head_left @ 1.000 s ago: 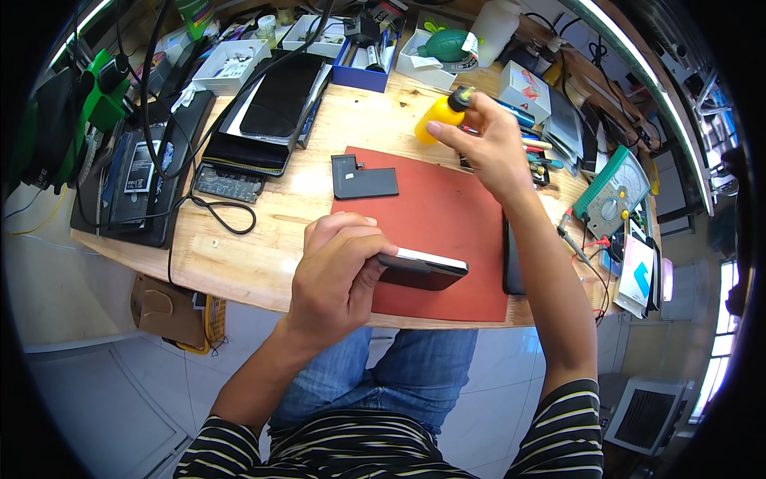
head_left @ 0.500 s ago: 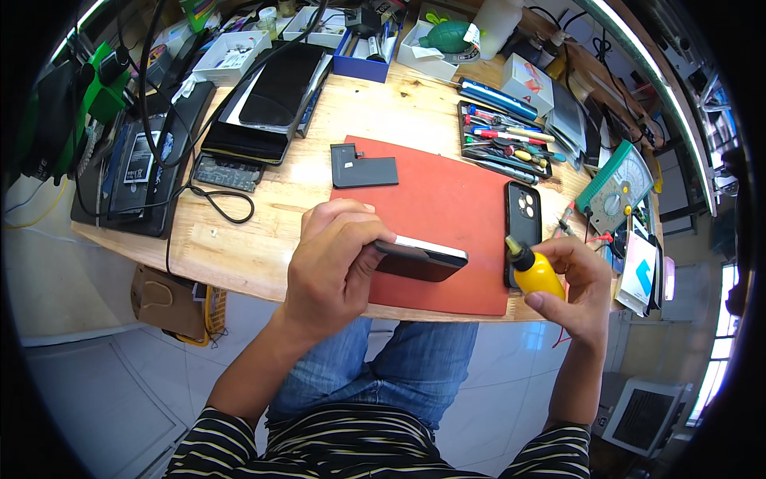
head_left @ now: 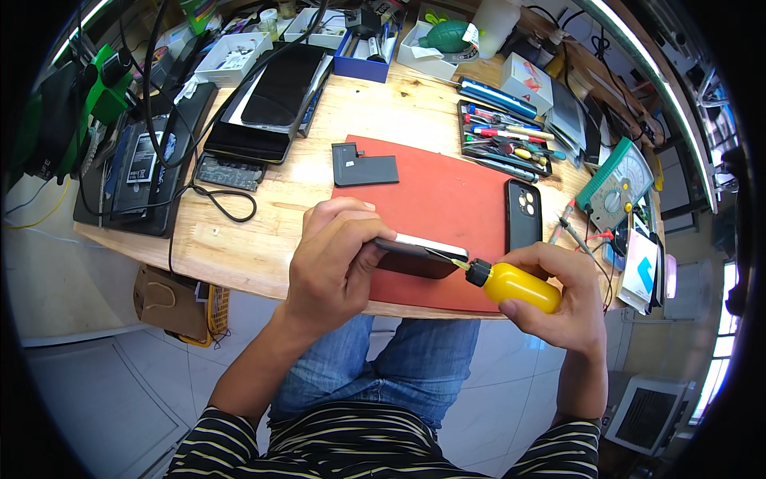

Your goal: The person applies adhesive from a yellow bottle along the edge of a smartphone and presses a black rectangular component onto the adhesive. The person repeats this process along the phone's perimeter, smoothing the component into place.

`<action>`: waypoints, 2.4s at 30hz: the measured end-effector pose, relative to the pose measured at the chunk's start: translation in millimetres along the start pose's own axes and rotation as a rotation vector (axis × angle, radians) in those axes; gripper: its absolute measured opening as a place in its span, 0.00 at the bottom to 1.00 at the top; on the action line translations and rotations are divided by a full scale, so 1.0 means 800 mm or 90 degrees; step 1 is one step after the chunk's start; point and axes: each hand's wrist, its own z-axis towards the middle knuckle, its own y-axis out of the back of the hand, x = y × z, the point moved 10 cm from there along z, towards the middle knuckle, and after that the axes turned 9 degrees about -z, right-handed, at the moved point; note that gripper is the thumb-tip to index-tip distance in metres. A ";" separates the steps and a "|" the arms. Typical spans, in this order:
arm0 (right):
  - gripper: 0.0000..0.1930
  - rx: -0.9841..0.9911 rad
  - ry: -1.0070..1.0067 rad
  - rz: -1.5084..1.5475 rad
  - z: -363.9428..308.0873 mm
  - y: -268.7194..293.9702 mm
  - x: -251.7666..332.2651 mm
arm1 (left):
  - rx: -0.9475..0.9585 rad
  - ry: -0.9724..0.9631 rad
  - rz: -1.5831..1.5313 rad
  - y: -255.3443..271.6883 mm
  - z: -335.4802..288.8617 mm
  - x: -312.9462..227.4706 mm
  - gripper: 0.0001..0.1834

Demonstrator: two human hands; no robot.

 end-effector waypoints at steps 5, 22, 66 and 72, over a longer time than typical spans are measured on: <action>0.18 0.004 0.001 -0.007 0.005 -0.004 0.002 | 0.001 -0.003 -0.003 0.000 0.000 -0.001 0.06; 0.19 -0.014 0.027 -0.090 0.008 0.005 0.016 | -0.004 -0.013 0.003 0.001 0.001 -0.002 0.06; 0.16 -0.026 0.019 -0.045 0.018 -0.006 0.023 | 0.036 0.038 -0.006 -0.003 0.006 0.006 0.04; 0.15 -0.031 0.025 -0.107 0.022 -0.006 0.038 | 0.032 0.038 0.000 -0.003 0.009 0.004 0.03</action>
